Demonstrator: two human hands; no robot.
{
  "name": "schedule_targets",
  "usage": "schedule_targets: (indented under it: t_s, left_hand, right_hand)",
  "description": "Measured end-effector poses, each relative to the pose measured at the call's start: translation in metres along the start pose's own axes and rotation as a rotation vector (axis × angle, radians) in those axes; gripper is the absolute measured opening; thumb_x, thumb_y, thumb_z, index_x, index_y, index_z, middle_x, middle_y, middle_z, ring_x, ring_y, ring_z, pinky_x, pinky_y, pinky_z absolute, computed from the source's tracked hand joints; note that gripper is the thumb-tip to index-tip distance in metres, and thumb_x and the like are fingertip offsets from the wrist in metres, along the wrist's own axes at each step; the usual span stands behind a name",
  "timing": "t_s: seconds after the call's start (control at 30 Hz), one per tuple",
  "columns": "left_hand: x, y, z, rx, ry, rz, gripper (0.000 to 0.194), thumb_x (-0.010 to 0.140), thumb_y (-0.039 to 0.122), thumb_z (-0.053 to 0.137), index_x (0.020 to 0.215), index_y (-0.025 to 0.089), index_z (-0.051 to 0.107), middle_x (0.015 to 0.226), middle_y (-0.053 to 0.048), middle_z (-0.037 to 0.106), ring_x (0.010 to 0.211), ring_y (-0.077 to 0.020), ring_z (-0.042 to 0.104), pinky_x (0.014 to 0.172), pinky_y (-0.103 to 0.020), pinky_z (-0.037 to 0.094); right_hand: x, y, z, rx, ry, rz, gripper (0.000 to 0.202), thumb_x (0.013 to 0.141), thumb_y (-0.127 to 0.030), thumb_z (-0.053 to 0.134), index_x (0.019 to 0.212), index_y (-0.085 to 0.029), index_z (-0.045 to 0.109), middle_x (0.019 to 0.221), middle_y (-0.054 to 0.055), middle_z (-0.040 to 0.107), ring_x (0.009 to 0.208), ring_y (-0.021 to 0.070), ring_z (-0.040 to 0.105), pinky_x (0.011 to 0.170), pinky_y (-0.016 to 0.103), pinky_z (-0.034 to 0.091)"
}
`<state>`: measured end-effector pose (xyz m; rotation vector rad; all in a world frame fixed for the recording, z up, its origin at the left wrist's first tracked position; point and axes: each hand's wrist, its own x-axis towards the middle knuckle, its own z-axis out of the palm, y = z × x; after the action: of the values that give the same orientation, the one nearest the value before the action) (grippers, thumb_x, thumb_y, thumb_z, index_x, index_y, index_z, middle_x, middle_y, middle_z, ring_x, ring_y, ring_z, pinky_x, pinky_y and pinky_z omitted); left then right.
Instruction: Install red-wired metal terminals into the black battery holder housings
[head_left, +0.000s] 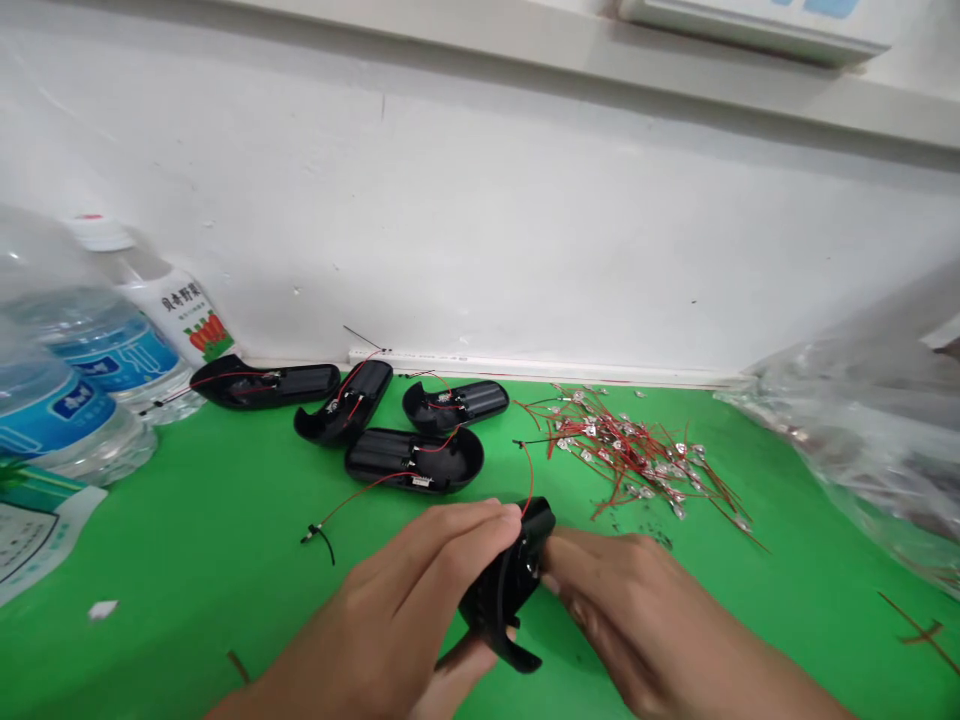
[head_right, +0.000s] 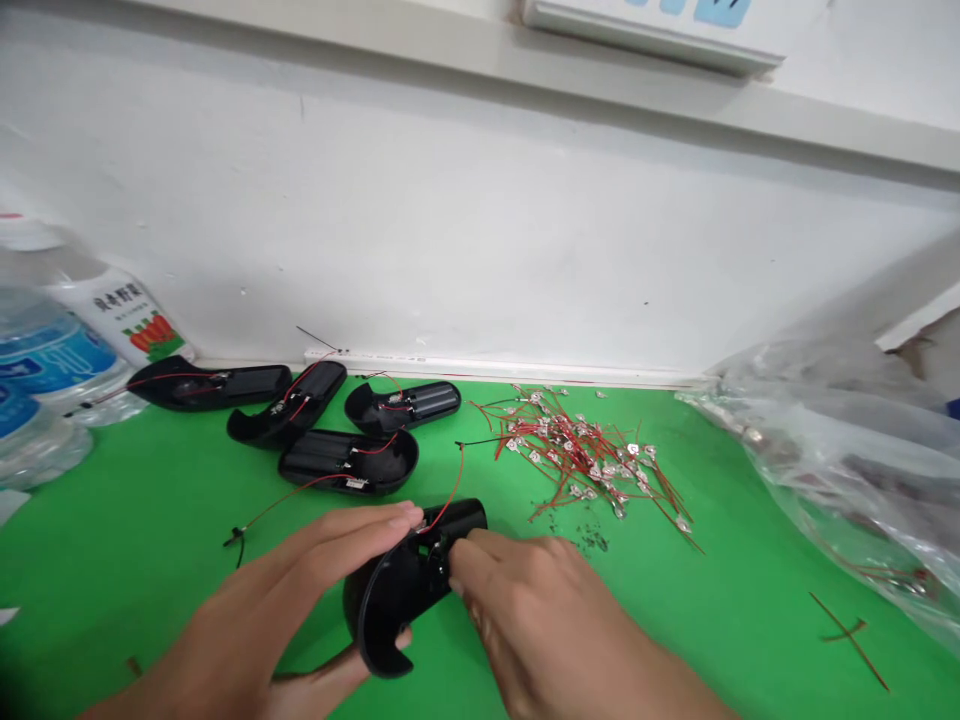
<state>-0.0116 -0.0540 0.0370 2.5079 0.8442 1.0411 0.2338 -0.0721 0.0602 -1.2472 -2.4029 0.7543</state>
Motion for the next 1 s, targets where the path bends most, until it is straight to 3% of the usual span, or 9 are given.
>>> schedule_targets:
  t_s: [0.07, 0.17, 0.3, 0.53, 0.87, 1.0]
  left_hand:
    - [0.001, -0.001, 0.0, -0.008, 0.006, 0.019, 0.062, 0.087, 0.003, 0.057, 0.146, 0.02, 0.043, 0.135, -0.008, 0.068, 0.127, -0.0196, 0.065, 0.115, -0.028, 0.05]
    - [0.001, 0.0, 0.0, -0.002, 0.013, -0.015, 0.061, 0.089, 0.003, 0.057, 0.146, 0.021, 0.044, 0.136, -0.008, 0.068, 0.127, -0.0196, 0.065, 0.115, -0.028, 0.05]
    - [0.003, 0.006, -0.002, 0.006, 0.007, -0.003, 0.057, 0.089, 0.005, 0.054, 0.143, 0.022, 0.045, 0.133, -0.008, 0.07, 0.123, -0.0206, 0.067, 0.113, -0.031, 0.052]
    - [0.004, 0.008, 0.0, 0.018, 0.051, -0.022, 0.054, 0.087, 0.005, 0.056, 0.137, 0.025, 0.05, 0.125, -0.005, 0.074, 0.115, -0.0199, 0.072, 0.11, -0.031, 0.055]
    - [0.004, 0.018, -0.003, 0.022, 0.132, -0.138, 0.055, 0.082, 0.008, 0.073, 0.13, 0.031, 0.061, 0.117, -0.002, 0.079, 0.102, -0.024, 0.079, 0.095, -0.032, 0.064]
    - [0.004, 0.019, -0.004, -0.005, 0.125, -0.168, 0.053, 0.085, 0.01, 0.074, 0.131, 0.031, 0.062, 0.118, -0.002, 0.079, 0.105, -0.0246, 0.079, 0.095, -0.032, 0.064]
  right_hand:
    - [0.001, 0.003, 0.002, -0.182, -0.033, -0.063, 0.034, 0.083, 0.003, 0.042, 0.101, -0.021, 0.059, 0.094, 0.005, 0.069, 0.074, 0.0205, 0.065, 0.063, 0.031, 0.048]
    - [0.001, 0.009, 0.006, -0.4, 0.028, -0.175, 0.038, 0.073, 0.005, 0.045, 0.098, -0.023, 0.054, 0.091, 0.002, 0.066, 0.07, 0.0214, 0.06, 0.06, 0.034, 0.041]
    - [0.002, 0.01, 0.005, -0.52, 0.099, -0.259, 0.032, 0.081, 0.005, 0.044, 0.095, -0.024, 0.048, 0.084, -0.001, 0.061, 0.065, 0.0204, 0.053, 0.058, 0.035, 0.035]
    - [0.003, 0.005, 0.002, -0.604, 0.106, -0.296, 0.023, 0.099, -0.002, 0.041, 0.094, -0.023, 0.048, 0.081, -0.002, 0.056, 0.066, 0.0207, 0.049, 0.061, 0.037, 0.031]
    - [0.003, 0.003, 0.003, -0.735, 0.085, -0.298, 0.019, 0.092, -0.012, 0.064, 0.096, -0.024, 0.049, 0.084, -0.002, 0.055, 0.07, 0.0229, 0.05, 0.06, 0.04, 0.029]
    - [0.007, 0.0, 0.0, -0.787, 0.063, -0.313, 0.017, 0.092, -0.013, 0.063, 0.097, -0.024, 0.051, 0.084, -0.001, 0.055, 0.071, 0.0233, 0.051, 0.06, 0.041, 0.03]
